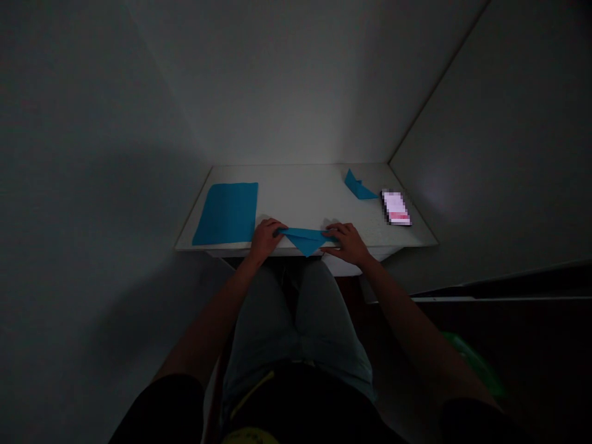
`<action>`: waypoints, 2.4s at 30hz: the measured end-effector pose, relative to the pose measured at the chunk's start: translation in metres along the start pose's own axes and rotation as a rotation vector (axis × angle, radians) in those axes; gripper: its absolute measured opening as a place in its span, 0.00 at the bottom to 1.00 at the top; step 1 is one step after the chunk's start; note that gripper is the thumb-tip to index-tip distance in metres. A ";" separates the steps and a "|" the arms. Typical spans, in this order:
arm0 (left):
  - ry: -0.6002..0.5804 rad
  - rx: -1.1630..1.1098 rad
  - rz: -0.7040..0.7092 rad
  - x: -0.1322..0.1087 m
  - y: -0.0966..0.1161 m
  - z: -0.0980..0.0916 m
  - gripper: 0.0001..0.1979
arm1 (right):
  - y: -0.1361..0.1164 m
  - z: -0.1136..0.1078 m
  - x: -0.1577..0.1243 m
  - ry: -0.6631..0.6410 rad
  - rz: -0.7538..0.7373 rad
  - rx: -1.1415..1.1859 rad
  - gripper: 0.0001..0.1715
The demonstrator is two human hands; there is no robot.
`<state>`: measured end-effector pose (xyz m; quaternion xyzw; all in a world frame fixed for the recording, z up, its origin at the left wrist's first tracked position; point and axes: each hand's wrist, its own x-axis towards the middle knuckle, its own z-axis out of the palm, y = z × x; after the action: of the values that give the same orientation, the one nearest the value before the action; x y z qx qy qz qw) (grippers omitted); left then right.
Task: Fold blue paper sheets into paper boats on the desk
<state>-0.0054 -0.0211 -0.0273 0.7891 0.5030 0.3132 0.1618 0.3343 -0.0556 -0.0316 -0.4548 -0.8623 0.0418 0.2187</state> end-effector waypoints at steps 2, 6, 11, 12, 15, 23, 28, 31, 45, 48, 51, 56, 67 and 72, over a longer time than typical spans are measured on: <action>-0.050 0.013 0.075 -0.010 0.001 -0.006 0.10 | 0.000 0.000 -0.001 -0.006 -0.016 0.001 0.28; -0.112 0.032 0.165 -0.030 0.005 -0.013 0.20 | -0.001 -0.003 -0.001 -0.019 -0.044 0.055 0.18; -0.086 -0.090 0.098 -0.033 0.011 -0.007 0.06 | 0.000 -0.006 0.006 0.010 0.098 0.325 0.19; -0.060 -0.134 0.039 -0.029 0.013 -0.004 0.07 | 0.001 -0.006 0.009 0.036 0.165 0.390 0.20; 0.033 -0.340 -0.149 -0.013 0.021 0.005 0.09 | 0.002 0.001 0.020 0.176 0.339 0.544 0.25; 0.088 -0.571 -0.318 0.008 0.030 0.016 0.14 | 0.008 0.025 0.036 0.385 0.419 0.676 0.23; 0.113 -0.535 -0.309 0.006 0.026 0.017 0.11 | 0.007 0.020 0.029 0.311 0.427 0.693 0.21; 0.128 -0.491 -0.304 0.005 0.023 0.018 0.12 | 0.006 0.016 0.027 0.251 0.443 0.688 0.25; 0.184 -0.489 -0.284 0.003 0.015 0.021 0.14 | 0.002 0.012 0.028 0.250 0.512 0.625 0.36; 0.176 -0.520 -0.277 0.003 0.012 0.023 0.16 | 0.002 0.013 0.029 0.249 0.547 0.659 0.36; 0.170 -0.589 -0.281 0.003 0.008 0.024 0.18 | 0.001 0.012 0.029 0.258 0.571 0.720 0.35; 0.145 -0.684 -0.302 0.005 0.003 0.024 0.21 | 0.000 0.007 0.029 0.254 0.557 0.808 0.34; 0.231 -0.618 -0.332 0.008 0.009 0.024 0.15 | -0.003 0.003 0.030 0.224 0.522 0.878 0.36; 0.274 -0.477 -0.313 0.005 0.022 0.024 0.12 | -0.008 0.009 0.036 0.271 0.562 0.774 0.36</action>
<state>0.0269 -0.0252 -0.0310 0.5924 0.5480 0.4970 0.3191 0.3069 -0.0297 -0.0257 -0.5565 -0.5914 0.3566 0.4620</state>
